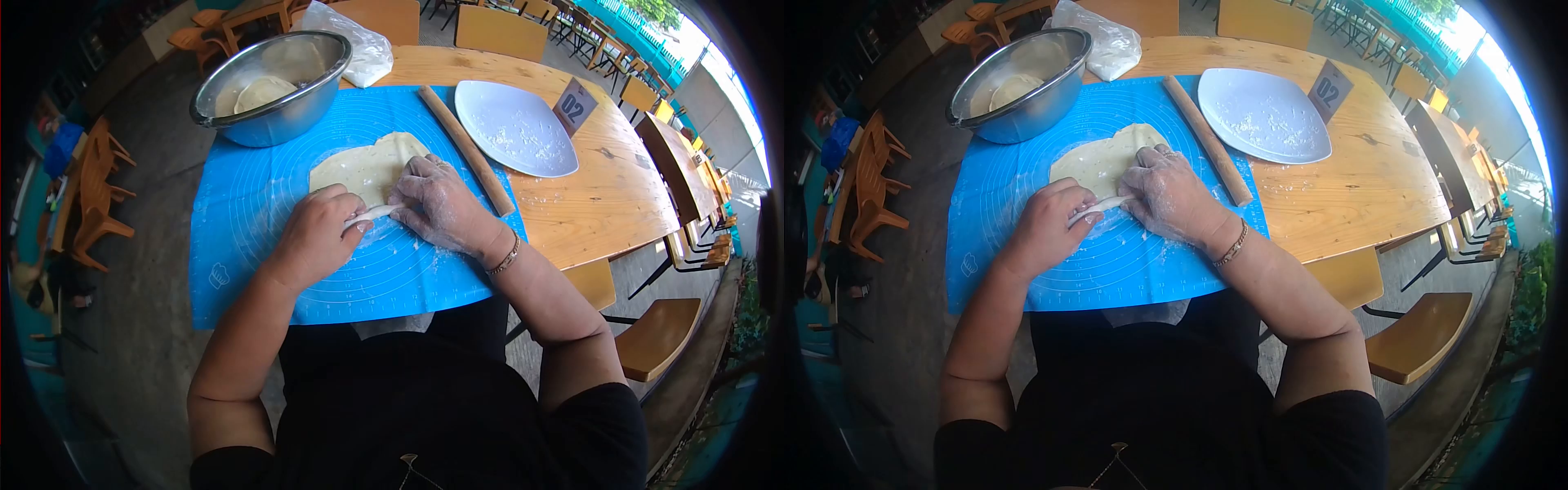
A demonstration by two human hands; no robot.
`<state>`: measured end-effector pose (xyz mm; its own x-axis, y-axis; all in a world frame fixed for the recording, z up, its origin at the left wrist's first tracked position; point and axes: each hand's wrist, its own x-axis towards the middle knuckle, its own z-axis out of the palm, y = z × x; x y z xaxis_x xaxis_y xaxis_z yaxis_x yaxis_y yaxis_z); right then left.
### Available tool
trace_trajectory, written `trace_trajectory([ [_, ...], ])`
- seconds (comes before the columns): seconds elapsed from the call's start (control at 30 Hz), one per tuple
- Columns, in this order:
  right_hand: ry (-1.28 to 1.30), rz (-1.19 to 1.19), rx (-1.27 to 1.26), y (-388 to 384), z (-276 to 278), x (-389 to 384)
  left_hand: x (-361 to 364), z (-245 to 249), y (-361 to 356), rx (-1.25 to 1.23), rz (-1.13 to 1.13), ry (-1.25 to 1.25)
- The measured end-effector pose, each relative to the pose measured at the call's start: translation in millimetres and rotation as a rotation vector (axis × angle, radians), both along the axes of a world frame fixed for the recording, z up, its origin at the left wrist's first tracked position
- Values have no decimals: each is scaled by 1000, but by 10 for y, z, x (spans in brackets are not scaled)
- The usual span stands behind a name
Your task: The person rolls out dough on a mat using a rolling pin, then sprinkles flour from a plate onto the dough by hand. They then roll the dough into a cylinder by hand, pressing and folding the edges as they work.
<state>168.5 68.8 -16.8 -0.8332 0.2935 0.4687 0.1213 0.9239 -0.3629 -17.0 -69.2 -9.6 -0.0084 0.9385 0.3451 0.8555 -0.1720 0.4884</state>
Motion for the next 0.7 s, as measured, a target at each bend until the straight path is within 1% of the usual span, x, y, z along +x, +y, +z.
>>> trace_trajectory([
  [0.03,-1,0,0,1,-4,2,13,-9,3,0,0,-1],
  [0.1,-5,2,0,7,-6,-3,38,-24,13,105,-17,-22],
  [0.13,-4,4,2,13,-14,-6,43,-17,13,108,-15,-21],
  [0.23,21,30,2,32,-26,-9,46,1,13,68,-35,17],
  [0.4,3,46,-10,42,-15,5,46,-3,15,12,-28,-17],
  [0.53,-27,42,-8,22,7,-1,63,5,23,16,-29,-28],
  [0.6,24,56,7,25,-30,-14,63,-5,27,13,-9,-32],
  [0.7,20,52,-24,47,-54,-16,43,-28,16,24,-13,-45],
])
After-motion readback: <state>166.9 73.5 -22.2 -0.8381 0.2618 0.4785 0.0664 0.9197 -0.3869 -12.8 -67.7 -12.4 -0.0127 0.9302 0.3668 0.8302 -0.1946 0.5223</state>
